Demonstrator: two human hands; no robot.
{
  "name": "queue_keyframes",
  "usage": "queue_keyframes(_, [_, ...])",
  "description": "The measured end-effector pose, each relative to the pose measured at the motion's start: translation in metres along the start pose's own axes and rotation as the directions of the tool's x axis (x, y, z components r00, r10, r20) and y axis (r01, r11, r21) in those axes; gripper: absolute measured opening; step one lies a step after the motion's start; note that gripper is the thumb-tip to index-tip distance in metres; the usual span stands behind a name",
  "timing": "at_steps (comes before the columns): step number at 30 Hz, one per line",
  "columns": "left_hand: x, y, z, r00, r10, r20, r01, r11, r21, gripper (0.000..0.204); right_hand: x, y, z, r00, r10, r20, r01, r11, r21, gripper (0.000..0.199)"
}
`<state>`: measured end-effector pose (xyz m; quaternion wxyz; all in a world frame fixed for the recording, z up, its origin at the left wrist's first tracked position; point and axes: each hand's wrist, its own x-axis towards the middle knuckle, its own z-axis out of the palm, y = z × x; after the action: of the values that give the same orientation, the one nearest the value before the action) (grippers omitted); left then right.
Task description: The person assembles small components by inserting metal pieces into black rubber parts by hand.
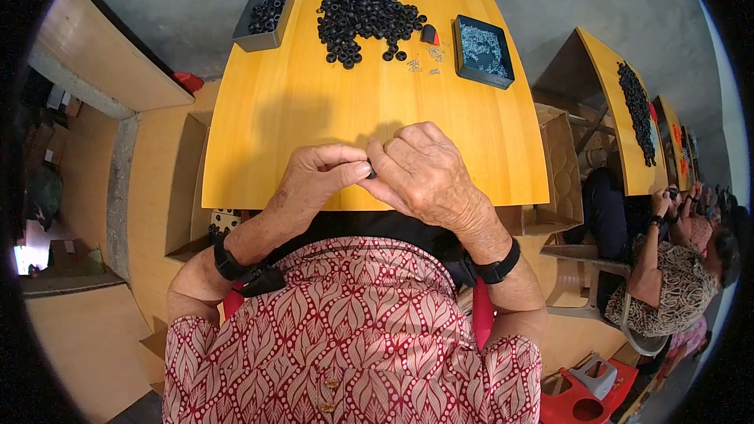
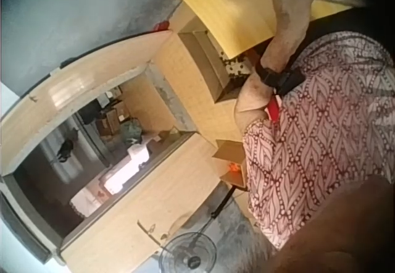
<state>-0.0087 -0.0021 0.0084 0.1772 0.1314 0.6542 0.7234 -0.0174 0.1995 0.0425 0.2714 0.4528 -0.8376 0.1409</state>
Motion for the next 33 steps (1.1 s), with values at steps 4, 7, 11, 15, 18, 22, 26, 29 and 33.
queue_keyframes(4, [0.001,-0.001,-0.001,1.0,0.005,-0.01,-0.005,1.0,0.007,0.025,-0.003,-0.001,0.003,0.998,0.05,-0.04,-0.05,0.999,0.005,0.034])
queue_keyframes(7, [0.001,-0.002,-0.004,0.993,-0.081,0.08,0.081,0.997,0.01,0.026,-0.004,0.0,0.003,0.999,0.051,-0.014,-0.05,0.999,0.011,0.031])
queue_keyframes(11, [0.001,-0.002,-0.001,0.995,-0.076,0.064,0.076,0.997,0.004,0.025,-0.005,-0.002,0.005,0.999,0.044,-0.001,-0.044,0.999,-0.003,0.027])
queue_keyframes(15, [0.0,-0.01,0.003,1.0,0.026,-0.001,-0.026,0.997,0.068,0.023,-0.005,-0.005,0.003,0.997,0.046,0.06,-0.044,0.999,-0.018,0.025])
queue_keyframes(18, [-0.003,-0.014,0.004,0.995,0.085,-0.056,-0.078,0.991,0.111,0.023,-0.007,-0.008,0.005,0.997,0.045,0.063,-0.043,0.999,-0.029,0.026])
queue_keyframes(22, [-0.005,-0.009,0.007,0.995,0.079,-0.068,-0.074,0.995,0.073,0.022,-0.008,-0.007,0.008,0.997,0.051,-0.061,-0.05,0.998,0.026,0.031])
queue_keyframes(26, [-0.006,-0.002,0.002,1.0,-0.013,0.019,0.012,1.0,0.009,0.021,-0.014,-0.006,0.013,0.987,0.103,-0.127,-0.084,0.986,0.146,0.042])
queue_keyframes(29, [-0.005,-0.007,0.002,1.0,-0.004,0.022,0.005,0.999,-0.048,0.021,-0.016,-0.006,0.015,0.984,0.113,-0.137,-0.09,0.983,0.161,0.047])
queue_keyframes(33, [-0.003,-0.008,0.004,0.993,0.108,-0.043,-0.11,0.993,-0.051,0.019,-0.015,-0.006,0.016,0.984,0.134,-0.117,-0.116,0.983,0.145,0.05])
